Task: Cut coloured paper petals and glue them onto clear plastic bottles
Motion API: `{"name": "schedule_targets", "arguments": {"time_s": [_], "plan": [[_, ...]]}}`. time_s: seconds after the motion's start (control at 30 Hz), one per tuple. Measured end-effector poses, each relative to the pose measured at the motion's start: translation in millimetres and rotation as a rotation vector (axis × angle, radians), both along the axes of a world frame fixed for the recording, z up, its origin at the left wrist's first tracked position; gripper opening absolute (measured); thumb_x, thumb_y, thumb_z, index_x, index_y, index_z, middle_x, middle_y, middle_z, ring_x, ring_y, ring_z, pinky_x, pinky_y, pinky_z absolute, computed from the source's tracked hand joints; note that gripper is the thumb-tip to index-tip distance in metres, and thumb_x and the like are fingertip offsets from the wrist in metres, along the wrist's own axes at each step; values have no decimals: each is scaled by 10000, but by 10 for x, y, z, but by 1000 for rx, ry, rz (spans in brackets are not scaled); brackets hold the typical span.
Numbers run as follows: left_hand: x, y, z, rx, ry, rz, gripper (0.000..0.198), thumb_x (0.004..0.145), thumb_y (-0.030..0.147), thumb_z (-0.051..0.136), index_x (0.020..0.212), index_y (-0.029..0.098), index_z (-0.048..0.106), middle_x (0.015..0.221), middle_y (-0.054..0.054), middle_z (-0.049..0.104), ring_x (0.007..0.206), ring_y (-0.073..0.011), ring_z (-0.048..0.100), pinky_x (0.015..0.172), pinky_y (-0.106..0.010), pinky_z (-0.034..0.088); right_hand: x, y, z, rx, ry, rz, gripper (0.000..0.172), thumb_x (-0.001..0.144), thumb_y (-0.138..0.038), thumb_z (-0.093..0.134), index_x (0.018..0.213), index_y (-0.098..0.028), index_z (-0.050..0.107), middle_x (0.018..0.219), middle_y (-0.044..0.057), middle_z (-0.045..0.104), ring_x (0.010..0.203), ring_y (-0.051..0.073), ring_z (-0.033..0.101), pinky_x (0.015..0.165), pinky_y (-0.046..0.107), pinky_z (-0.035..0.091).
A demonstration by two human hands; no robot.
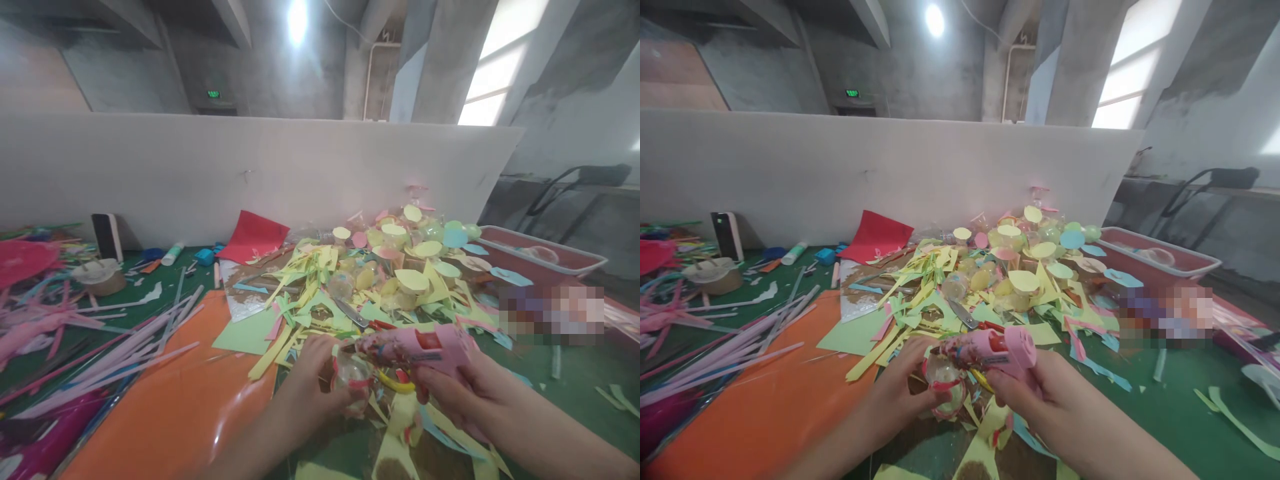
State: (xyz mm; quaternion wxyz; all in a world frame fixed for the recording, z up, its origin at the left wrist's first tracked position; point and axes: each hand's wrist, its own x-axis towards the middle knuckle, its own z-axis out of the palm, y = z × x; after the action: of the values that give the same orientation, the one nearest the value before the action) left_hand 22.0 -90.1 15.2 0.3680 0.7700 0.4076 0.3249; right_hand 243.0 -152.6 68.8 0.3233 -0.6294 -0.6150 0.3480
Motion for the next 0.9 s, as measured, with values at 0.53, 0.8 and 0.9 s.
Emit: {"name": "schedule_targets", "arguments": {"time_s": [0.53,0.8,0.9], "plan": [[25,-23,29,-37,3,-3,252,757,362,708,967,233,657,992,-30,610,936,-217,545,773,-304,432,-13,130,-138,-66,-1,75,521,810,-690,470,659,-197,546,490,-77,277,445,93,262,413,226,203],[29,-25,52,-55,-12,2,240,738,334,723,937,220,653,970,-30,600,939,-218,533,776,-297,417,25,123,-157,-36,-88,47,526,815,-705,460,648,-207,494,494,-64,348,469,105,340,444,233,275],[26,-23,32,-50,-11,-5,251,748,362,713,943,216,653,987,-36,598,940,-218,527,770,-296,416,55,137,-179,-28,-115,61,525,827,-689,466,617,-208,480,491,-59,360,458,107,360,420,232,281]]}}
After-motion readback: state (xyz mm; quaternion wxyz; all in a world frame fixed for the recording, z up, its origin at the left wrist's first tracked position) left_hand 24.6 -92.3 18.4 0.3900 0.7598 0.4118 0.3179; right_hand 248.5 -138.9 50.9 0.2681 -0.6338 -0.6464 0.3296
